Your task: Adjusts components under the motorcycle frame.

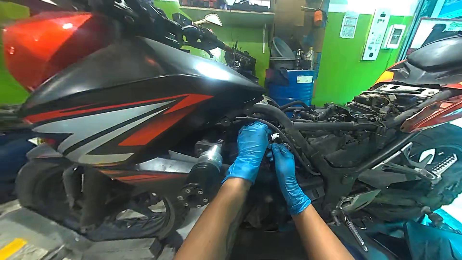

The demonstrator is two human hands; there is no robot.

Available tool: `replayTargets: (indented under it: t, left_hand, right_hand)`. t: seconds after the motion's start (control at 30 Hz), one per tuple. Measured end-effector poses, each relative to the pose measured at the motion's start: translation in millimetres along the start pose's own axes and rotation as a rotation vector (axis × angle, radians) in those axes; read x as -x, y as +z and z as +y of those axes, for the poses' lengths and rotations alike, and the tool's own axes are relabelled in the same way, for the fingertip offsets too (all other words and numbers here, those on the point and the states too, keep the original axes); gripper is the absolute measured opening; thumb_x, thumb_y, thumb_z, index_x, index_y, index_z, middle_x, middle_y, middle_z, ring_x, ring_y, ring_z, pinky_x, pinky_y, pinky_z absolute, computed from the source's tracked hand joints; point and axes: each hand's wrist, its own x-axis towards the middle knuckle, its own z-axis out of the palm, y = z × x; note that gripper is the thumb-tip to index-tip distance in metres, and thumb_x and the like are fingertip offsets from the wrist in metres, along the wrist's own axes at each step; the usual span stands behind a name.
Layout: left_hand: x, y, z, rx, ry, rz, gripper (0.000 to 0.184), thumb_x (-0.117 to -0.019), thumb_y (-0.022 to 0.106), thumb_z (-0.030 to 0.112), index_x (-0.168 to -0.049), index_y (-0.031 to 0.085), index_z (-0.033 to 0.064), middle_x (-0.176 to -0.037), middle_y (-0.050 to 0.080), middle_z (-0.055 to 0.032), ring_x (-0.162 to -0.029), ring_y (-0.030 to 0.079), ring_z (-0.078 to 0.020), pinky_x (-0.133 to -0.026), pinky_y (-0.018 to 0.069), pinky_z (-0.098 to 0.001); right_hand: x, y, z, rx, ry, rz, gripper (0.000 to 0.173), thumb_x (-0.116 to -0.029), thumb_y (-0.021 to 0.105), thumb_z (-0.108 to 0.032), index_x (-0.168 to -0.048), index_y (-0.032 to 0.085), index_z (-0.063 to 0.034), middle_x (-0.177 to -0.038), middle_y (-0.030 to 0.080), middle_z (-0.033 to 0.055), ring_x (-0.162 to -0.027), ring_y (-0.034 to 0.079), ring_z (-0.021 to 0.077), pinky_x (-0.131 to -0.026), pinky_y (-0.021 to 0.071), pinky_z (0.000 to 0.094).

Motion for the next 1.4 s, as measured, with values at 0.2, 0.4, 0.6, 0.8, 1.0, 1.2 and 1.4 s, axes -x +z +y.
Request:
replayTargets:
  t: [0.2,0.4,0.6,0.8,1.0,1.2,1.4]
  left_hand:
    - [0,1,2,-0.022,-0.020,-0.078,0.009,-0.0969,0.069,0.012,-0.094,0.075,0.0060,-0.101,0.074,-0.0194,-0.102,0.070,-0.0408,-0.089,0.0546,-0.0595]
    - [5,7,-1,-0.047,0.116,-0.016,0.010,-0.0946,0.069,0.005,-0.095,0.077,0.0105,-0.104,0.074,-0.0159,-0.106,0.068,-0.0373,-0.098,0.0498,-0.0571]
    - [2,11,1,-0.073,0.087,0.012,0.010,-0.0940,0.069,0.005,-0.093,0.078,0.0095,-0.100,0.074,-0.0167,-0.102,0.069,-0.0388,-0.097,0.0497,-0.0596]
    - [0,8,2,-0.083,0.095,0.027,0.007,-0.0973,0.068,0.009,-0.096,0.075,0.0059,-0.103,0.073,-0.0185,-0.106,0.069,-0.0382,-0.098,0.0516,-0.0573]
    - [2,16,-2,0.047,0.115,0.079,0.026,-0.0977,0.061,-0.002,-0.119,0.073,0.0058,-0.129,0.069,-0.0175,-0.123,0.064,-0.0368,-0.104,0.0511,-0.0539]
    - [7,18,-3,-0.040,0.096,0.201,0.012,-0.0988,0.065,0.005,-0.104,0.076,0.0050,-0.106,0.073,-0.0203,-0.104,0.070,-0.0392,-0.089,0.0578,-0.0557]
    - [8,10,8,-0.179,0.096,0.061,0.012,-0.0983,0.062,0.000,-0.105,0.072,0.0002,-0.106,0.070,-0.0244,-0.104,0.069,-0.0434,-0.082,0.0579,-0.0572]
  right_hand:
    - [2,0,10,0.060,-0.054,0.022,0.029,-0.1091,0.050,-0.027,-0.110,0.073,-0.0094,-0.083,0.072,0.0013,-0.068,0.064,0.0130,-0.067,0.0538,0.0327]
    - [6,-7,13,0.120,-0.136,0.000,0.028,-0.1083,0.051,-0.029,-0.106,0.073,-0.0122,-0.079,0.071,0.0004,-0.062,0.061,0.0125,-0.059,0.0516,0.0310]
    - [-2,-9,15,0.108,-0.131,-0.034,0.026,-0.1064,0.054,-0.025,-0.101,0.074,-0.0100,-0.082,0.072,0.0012,-0.071,0.066,0.0129,-0.069,0.0558,0.0365]
    - [-4,-6,21,0.145,-0.138,-0.028,0.026,-0.1050,0.054,-0.026,-0.097,0.075,-0.0119,-0.079,0.072,-0.0016,-0.069,0.066,0.0113,-0.068,0.0551,0.0372]
    - [-1,-8,22,0.253,-0.161,-0.034,0.030,-0.1071,0.051,-0.033,-0.100,0.074,-0.0151,-0.079,0.071,-0.0007,-0.069,0.066,0.0152,-0.067,0.0548,0.0433]
    - [-5,-12,22,0.297,-0.123,-0.046,0.031,-0.1070,0.051,-0.035,-0.098,0.074,-0.0161,-0.077,0.071,-0.0029,-0.068,0.065,0.0139,-0.068,0.0540,0.0425]
    - [-2,-12,25,0.290,-0.179,-0.062,0.029,-0.1071,0.051,-0.031,-0.099,0.074,-0.0146,-0.079,0.070,-0.0014,-0.071,0.065,0.0143,-0.070,0.0538,0.0431]
